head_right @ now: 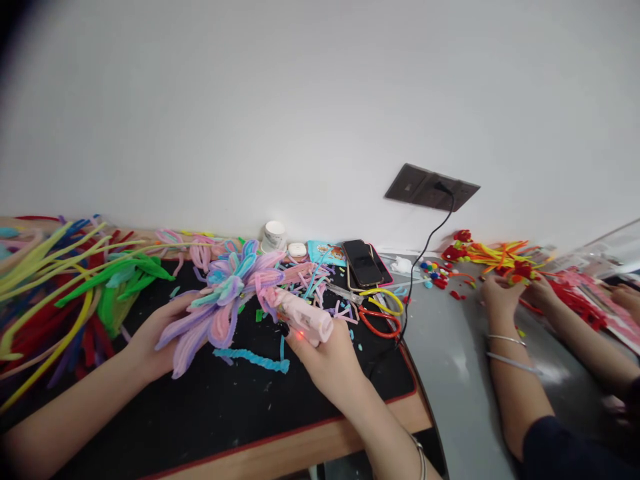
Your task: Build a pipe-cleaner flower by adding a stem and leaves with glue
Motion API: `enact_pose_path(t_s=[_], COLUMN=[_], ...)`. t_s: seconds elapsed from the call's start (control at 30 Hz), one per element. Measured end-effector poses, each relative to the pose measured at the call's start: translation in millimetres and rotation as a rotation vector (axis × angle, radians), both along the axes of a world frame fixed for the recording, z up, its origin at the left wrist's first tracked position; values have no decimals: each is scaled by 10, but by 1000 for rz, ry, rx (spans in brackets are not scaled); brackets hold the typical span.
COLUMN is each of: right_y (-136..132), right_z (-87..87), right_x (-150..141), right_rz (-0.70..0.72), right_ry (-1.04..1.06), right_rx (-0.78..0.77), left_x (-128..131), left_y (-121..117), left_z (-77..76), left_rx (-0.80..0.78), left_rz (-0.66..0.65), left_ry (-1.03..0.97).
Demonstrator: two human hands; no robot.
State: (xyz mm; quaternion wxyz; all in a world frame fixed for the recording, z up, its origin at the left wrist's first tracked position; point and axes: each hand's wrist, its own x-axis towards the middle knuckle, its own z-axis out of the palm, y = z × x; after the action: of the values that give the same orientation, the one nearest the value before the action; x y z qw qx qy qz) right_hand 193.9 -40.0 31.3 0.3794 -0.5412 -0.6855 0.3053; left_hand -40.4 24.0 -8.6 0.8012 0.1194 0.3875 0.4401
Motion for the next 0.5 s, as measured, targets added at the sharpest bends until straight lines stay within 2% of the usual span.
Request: enact_pose_path(t_s=[0.27,0.37,0.5], right_y=[0,-4,-40], right_z=[30,36,-32], right_x=[-32,12,154], right_rz=[20,-64,-187], right_ry=[35,108,277], right_rx=[-32,-93,-272], left_x=[-3,-13,-29], left_y=[11,22,40], left_z=[30,35,81], left_rx=[-10,-2,12], left_rz=[33,37,80], left_ry=[28,35,47])
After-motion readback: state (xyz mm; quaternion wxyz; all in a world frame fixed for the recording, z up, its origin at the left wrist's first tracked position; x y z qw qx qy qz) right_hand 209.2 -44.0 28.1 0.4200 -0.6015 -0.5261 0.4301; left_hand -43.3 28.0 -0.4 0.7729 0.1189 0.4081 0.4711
